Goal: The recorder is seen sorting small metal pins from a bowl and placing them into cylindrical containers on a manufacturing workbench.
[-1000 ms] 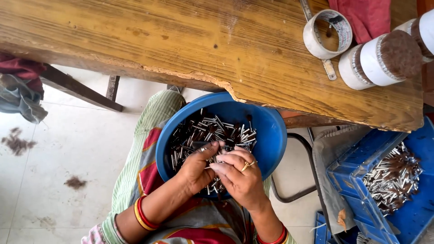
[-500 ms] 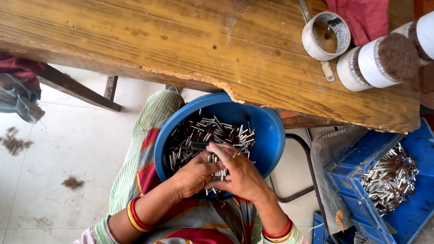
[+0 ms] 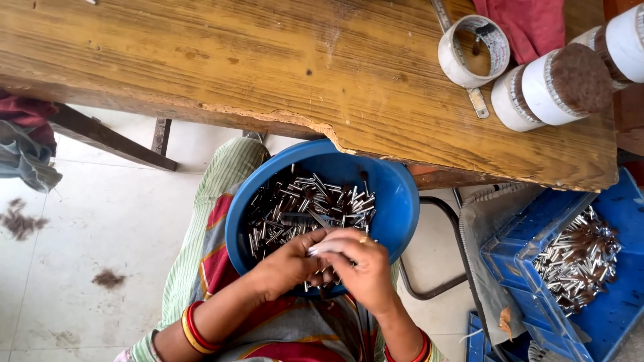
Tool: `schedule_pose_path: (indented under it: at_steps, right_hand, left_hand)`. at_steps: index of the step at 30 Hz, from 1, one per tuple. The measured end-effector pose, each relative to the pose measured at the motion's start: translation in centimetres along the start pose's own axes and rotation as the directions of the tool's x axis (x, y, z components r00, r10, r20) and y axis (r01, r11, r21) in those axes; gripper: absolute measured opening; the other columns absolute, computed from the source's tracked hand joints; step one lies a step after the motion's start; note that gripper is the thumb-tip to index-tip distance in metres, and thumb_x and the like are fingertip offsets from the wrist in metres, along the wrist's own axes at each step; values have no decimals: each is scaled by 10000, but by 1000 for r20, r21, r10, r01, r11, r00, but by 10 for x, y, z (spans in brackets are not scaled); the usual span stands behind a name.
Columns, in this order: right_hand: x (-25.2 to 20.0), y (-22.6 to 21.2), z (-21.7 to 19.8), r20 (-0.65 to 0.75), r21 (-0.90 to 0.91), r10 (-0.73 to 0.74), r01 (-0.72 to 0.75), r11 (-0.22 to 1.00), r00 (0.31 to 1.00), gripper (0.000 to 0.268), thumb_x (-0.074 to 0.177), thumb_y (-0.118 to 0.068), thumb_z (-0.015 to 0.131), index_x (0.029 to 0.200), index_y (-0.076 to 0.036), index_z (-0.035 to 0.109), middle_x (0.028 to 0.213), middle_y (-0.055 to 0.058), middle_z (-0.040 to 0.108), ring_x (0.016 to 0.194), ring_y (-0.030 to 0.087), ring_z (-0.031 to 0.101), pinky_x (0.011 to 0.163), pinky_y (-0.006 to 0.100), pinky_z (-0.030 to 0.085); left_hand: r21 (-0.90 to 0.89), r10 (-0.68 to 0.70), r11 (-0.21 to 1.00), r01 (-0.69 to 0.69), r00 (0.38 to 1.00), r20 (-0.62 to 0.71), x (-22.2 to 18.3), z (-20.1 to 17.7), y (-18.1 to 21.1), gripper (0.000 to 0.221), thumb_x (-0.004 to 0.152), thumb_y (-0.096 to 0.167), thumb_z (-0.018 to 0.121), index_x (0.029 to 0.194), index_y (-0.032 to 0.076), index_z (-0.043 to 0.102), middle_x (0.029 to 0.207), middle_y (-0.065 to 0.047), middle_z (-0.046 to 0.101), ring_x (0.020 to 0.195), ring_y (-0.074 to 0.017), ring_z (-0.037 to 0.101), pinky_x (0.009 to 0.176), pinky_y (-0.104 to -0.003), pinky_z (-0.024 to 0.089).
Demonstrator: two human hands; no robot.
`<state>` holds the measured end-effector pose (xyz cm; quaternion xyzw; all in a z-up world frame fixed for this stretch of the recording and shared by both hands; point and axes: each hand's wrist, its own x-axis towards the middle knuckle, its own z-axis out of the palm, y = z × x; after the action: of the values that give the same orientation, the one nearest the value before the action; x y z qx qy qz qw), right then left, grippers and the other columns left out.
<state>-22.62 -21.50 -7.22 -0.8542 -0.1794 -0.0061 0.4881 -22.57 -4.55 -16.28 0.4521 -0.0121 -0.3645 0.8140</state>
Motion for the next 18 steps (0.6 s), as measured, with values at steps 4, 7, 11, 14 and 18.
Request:
schedule_pose_path:
  at_steps: [4, 7, 11, 14, 18]
  right_hand:
    - [1, 7, -5, -112, -139, -190, 174, 975, 975, 231, 847, -4, 761, 1060, -93, 767, 1037, 46, 745, 950, 212, 751, 917, 359, 601]
    - [17, -14, 0, 42, -246, -331, 331, 911, 943, 430, 730, -132, 823, 1143, -49, 735, 1124, 119, 686, 1041, 297, 694, 969, 404, 564]
    - [16, -10, 1, 163, -189, -262, 291, 938, 951, 581, 714, -193, 859, 1244, -31, 683, 1210, 151, 672, 1092, 335, 681, 926, 370, 572]
    - [17, -13, -2, 207, -50, 0, 11, 999, 978, 537, 726, -129, 875, 1231, -81, 700, 1197, 88, 721, 912, 274, 706, 787, 335, 582]
    - [3, -6, 3, 113, -36, 83, -79, 996, 990, 321, 825, -39, 796, 1141, -79, 754, 1109, 90, 750, 864, 219, 736, 736, 296, 589]
  left_hand:
    - [-470, -261, 854, 223, 965, -17, -4, 7, 28, 327, 969, 73, 551, 1295, 47, 562, 1064, -64, 705, 931, -170, 724, 812, -320, 644]
    - [-686, 26, 726, -42, 999, -34, 13, -7, -17, 205, 1110, 109, 593, 1293, 29, 548, 1095, -80, 657, 973, -185, 682, 779, -320, 601]
    - [-386, -111, 920, 73, 991, -77, -6, 17, 27, 437, 941, -49, 593, 1363, 37, 521, 1161, -86, 672, 1050, -174, 709, 858, -320, 619]
    - [-428, -53, 903, 44, 999, -11, -12, 24, 59, 722, 853, -88, 613, 1503, 130, 387, 1239, -70, 657, 1083, -139, 715, 922, -285, 605]
    - [356, 220, 920, -162, 967, -130, -15, 20, 38, 938, 845, -57, 657, 1627, 153, 183, 1072, -67, 668, 818, -169, 665, 737, -296, 570]
